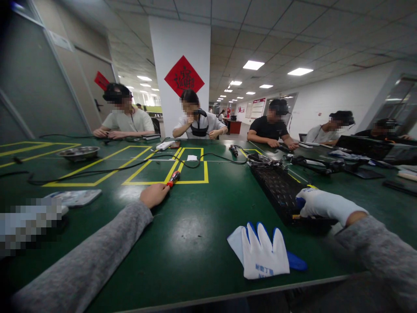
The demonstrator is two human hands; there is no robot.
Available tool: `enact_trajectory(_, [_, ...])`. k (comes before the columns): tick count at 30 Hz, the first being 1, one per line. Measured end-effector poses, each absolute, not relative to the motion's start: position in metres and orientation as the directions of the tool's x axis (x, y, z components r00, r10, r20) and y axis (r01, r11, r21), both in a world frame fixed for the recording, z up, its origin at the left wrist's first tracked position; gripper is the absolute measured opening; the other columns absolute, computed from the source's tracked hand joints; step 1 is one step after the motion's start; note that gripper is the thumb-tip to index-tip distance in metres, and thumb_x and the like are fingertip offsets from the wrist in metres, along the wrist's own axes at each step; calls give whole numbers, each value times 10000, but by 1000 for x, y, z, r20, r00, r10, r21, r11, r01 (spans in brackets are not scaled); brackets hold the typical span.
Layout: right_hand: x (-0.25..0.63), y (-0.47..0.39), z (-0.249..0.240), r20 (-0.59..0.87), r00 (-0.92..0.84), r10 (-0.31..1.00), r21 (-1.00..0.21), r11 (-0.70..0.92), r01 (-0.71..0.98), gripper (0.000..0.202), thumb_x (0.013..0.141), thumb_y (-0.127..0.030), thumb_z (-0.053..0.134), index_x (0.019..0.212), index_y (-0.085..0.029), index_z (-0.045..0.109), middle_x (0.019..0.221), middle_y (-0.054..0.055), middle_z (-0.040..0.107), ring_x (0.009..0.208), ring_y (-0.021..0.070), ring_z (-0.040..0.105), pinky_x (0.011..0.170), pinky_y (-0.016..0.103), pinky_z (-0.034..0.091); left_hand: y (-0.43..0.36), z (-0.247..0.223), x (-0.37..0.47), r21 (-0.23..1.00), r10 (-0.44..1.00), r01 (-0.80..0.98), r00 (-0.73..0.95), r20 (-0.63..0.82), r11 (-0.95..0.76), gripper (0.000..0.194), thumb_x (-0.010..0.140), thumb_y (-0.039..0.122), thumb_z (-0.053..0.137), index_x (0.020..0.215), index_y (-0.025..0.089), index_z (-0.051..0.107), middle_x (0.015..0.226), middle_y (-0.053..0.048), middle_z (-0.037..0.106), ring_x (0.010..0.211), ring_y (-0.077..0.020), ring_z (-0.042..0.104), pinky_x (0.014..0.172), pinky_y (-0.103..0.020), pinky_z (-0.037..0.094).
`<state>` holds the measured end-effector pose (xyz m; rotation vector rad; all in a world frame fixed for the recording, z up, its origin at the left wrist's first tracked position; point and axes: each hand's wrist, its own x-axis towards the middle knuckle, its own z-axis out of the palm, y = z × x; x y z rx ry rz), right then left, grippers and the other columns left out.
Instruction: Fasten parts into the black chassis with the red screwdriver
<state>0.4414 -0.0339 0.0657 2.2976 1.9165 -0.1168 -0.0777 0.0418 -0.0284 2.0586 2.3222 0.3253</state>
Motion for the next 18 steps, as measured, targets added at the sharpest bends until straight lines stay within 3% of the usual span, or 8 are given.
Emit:
enact_trajectory(3, [439,-31,64,-230,169,959,88,-152,984,250,514,-201,649,763,-227,645,788,52,633,689,203,597,595,295,428,41,-28,-77,176,984,978,-137,117,115,495,833,468,262,850,164,652,977,-134,653,864,-252,607,670,-290,442])
enact_trajectory(9, [450,-23,64,-249,164,954,65,-153,986,210,514,-204,640,722,-226,642,786,62,633,720,225,603,606,312,424,40,-27,-78,184,984,977,-127,122,104,494,836,475,264,853,172,653,967,-127,658,868,-249,610,675,-287,438])
enact_trajectory(18, [444,-24,70,-255,152,955,-10,-159,987,181,574,-171,595,746,-196,644,788,61,645,674,192,595,590,291,418,39,-26,-77,178,985,979,-124,121,102,469,835,455,282,863,169,654,966,-128,660,865,-238,615,676,-280,440])
